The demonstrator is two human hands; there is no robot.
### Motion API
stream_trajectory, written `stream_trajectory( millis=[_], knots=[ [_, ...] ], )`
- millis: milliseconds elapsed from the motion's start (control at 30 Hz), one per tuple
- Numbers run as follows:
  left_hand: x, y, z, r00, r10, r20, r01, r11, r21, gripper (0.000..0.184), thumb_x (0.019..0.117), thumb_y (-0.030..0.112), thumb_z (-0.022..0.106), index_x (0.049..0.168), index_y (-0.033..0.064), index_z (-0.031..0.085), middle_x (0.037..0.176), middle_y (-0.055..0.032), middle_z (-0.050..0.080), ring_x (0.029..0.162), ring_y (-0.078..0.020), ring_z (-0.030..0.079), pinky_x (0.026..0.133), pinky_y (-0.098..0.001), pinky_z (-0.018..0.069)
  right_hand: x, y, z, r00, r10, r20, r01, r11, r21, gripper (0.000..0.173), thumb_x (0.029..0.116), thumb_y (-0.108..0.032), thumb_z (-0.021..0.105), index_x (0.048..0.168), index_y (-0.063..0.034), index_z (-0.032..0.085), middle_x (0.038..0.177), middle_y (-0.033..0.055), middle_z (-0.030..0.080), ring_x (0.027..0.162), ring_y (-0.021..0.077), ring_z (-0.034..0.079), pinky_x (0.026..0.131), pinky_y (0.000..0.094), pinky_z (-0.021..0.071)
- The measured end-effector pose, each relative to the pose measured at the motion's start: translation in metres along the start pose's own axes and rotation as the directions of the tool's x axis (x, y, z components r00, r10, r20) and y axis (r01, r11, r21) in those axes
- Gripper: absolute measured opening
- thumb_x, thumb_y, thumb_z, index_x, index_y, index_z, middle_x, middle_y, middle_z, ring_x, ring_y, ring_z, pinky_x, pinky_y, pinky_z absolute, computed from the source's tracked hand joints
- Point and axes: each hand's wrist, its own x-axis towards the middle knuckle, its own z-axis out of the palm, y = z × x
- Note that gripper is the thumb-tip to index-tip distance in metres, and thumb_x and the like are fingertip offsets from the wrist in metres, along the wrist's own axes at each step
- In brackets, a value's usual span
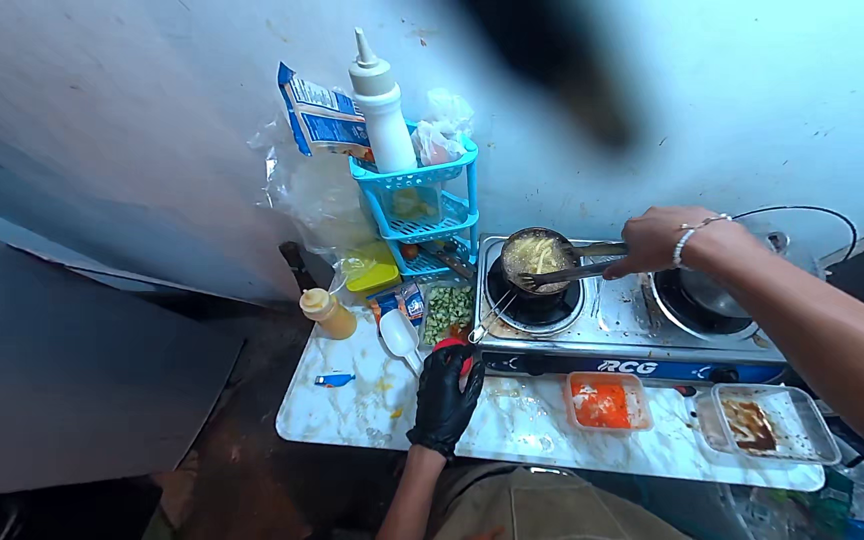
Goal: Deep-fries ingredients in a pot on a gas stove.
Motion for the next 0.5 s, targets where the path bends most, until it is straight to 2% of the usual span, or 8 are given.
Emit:
stream_trajectory(
  millis=[200, 400, 467, 500],
  knots=[
    [-0.002, 0.001, -0.001, 1.0, 0.017, -0.024, -0.017, 1.0, 0.0, 0.036, 0.1002, 0.041, 0.055, 0.124, 0.021, 0.072, 0.127, -0.0068, 0.066, 0.125, -0.0247, 0.057, 0.104, -0.043, 0.047, 0.007, -0.021, 0.0, 1.0, -0.015, 0.008, 0.015, 0.999, -0.037, 0.056, 0.0886, -0.054, 0.078, 0.093, 0.0015, 0.069, 0.1, 0.0255, 0.068, 0.102, 0.0454, 0.066, 0.08, 0.0667, 0.0505],
    [-0.001, 0.003, 0.002, 1.0, 0.005, 0.011, -0.005, 1.0, -0.014, 0.037, 0.1006, 0.042, 0.054, 0.125, 0.0208, 0.071, 0.129, -0.0072, 0.065, 0.127, -0.0249, 0.056, 0.105, -0.0444, 0.0469, 0.012, -0.013, 0.01, 0.999, -0.054, -0.001, 0.054, 0.998, -0.013, 0.053, 0.0912, -0.051, 0.076, 0.096, 0.0007, 0.069, 0.1, 0.025, 0.068, 0.101, 0.0453, 0.067, 0.079, 0.0673, 0.051],
    [-0.001, 0.004, 0.003, 1.0, 0.018, 0.011, -0.019, 1.0, 0.023, 0.037, 0.1002, 0.043, 0.054, 0.126, 0.021, 0.07, 0.129, -0.0076, 0.065, 0.126, -0.0261, 0.057, 0.104, -0.0457, 0.0471, 0.023, 0.0, 0.011, 0.997, -0.072, 0.009, 0.071, 0.997, 0.04, 0.051, 0.092, -0.05, 0.075, 0.091, 0.0005, 0.069, 0.091, 0.0222, 0.068, 0.09, 0.0418, 0.068, 0.076, 0.0653, 0.0523],
    [0.0, 0.006, 0.002, 1.0, 0.026, 0.013, -0.027, 0.997, 0.069, 0.038, 0.1, 0.044, 0.054, 0.126, 0.0212, 0.07, 0.129, -0.0084, 0.065, 0.126, -0.0279, 0.056, 0.103, -0.0474, 0.0469, 0.027, 0.008, 0.011, 0.997, -0.079, 0.017, 0.078, 0.994, 0.077, 0.049, 0.0937, -0.049, 0.074, 0.088, -0.0001, 0.069, 0.083, 0.0191, 0.067, 0.078, 0.0368, 0.067, 0.071, 0.0601, 0.0535]
  ],
)
